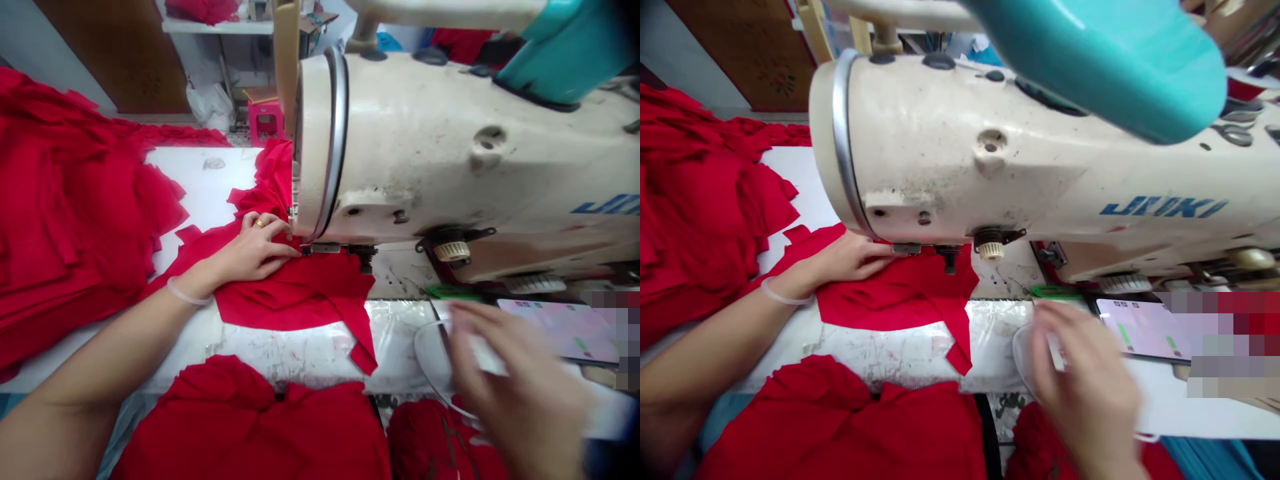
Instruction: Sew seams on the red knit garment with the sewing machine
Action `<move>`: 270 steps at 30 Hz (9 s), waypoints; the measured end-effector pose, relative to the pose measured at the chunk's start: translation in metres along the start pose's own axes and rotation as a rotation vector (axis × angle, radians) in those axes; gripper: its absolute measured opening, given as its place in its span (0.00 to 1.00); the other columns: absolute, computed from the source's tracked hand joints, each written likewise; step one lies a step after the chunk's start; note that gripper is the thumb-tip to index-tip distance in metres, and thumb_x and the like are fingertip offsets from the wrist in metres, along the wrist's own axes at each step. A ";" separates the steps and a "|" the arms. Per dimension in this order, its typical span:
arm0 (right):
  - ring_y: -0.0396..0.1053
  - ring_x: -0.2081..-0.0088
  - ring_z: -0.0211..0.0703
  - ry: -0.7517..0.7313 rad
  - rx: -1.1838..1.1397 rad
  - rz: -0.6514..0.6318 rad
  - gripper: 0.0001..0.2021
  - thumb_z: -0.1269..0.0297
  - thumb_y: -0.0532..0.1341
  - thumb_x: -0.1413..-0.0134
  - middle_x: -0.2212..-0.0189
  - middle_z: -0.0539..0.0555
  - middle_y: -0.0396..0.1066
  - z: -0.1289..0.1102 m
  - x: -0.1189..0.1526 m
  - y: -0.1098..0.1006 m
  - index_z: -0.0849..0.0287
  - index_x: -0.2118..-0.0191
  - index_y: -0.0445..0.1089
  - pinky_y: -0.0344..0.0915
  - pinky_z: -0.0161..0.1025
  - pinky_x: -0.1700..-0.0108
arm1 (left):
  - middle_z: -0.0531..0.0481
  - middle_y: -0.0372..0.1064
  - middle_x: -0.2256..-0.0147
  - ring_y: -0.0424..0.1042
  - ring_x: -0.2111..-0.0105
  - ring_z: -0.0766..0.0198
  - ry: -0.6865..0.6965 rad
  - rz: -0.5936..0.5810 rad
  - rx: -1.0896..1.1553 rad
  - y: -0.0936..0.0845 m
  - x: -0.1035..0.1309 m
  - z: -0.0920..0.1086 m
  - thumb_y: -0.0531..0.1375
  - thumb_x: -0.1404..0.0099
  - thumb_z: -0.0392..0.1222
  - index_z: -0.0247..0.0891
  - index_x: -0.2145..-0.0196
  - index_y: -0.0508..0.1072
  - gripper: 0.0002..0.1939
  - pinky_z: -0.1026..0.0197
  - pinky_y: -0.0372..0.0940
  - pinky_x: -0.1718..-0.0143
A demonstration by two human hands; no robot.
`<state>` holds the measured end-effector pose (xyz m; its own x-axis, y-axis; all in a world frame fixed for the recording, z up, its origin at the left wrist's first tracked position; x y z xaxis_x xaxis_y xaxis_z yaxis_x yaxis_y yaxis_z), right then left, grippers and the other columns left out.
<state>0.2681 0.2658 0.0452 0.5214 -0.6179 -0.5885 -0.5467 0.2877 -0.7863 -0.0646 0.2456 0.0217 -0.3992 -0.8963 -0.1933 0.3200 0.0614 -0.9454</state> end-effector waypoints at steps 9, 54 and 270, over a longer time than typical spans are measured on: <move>0.67 0.47 0.55 -0.155 -0.241 -0.467 0.15 0.60 0.51 0.32 0.51 0.61 0.73 -0.114 -0.050 0.115 0.60 0.57 0.73 0.63 0.55 0.47 | 0.42 0.70 0.57 0.69 0.56 0.55 -0.367 0.010 0.148 0.018 0.015 0.024 0.46 0.27 0.43 0.37 0.42 0.69 0.22 0.51 0.62 0.55; 0.62 0.77 0.40 -0.622 -0.377 -0.587 0.03 0.66 0.58 0.45 0.81 0.47 0.65 -0.142 0.009 0.032 0.56 0.70 0.65 0.57 0.40 0.69 | 0.47 0.75 0.58 0.76 0.63 0.60 -0.712 0.213 0.261 -0.025 0.195 0.075 0.61 0.34 0.51 0.39 0.65 0.72 0.12 0.65 0.72 0.68; 0.61 0.40 0.56 -0.282 -0.139 -0.406 0.16 0.64 0.53 0.34 0.42 0.60 0.68 -0.118 -0.036 0.105 0.60 0.46 0.71 0.54 0.55 0.40 | 0.42 0.73 0.54 0.69 0.50 0.51 -0.168 0.085 -0.193 0.013 0.002 0.000 0.51 0.26 0.47 0.36 0.48 0.71 0.17 0.46 0.53 0.45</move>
<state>0.1145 0.2323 0.0057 0.8559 -0.4325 -0.2836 -0.3353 -0.0463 -0.9410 -0.0613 0.2442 0.0085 -0.2245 -0.9437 -0.2431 0.1705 0.2076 -0.9632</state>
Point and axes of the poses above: each hand's wrist, its own x-axis away from the middle knuckle, its own y-axis out of the palm, z = x × y, the point moved 5 cm from there along -x, towards the middle knuckle
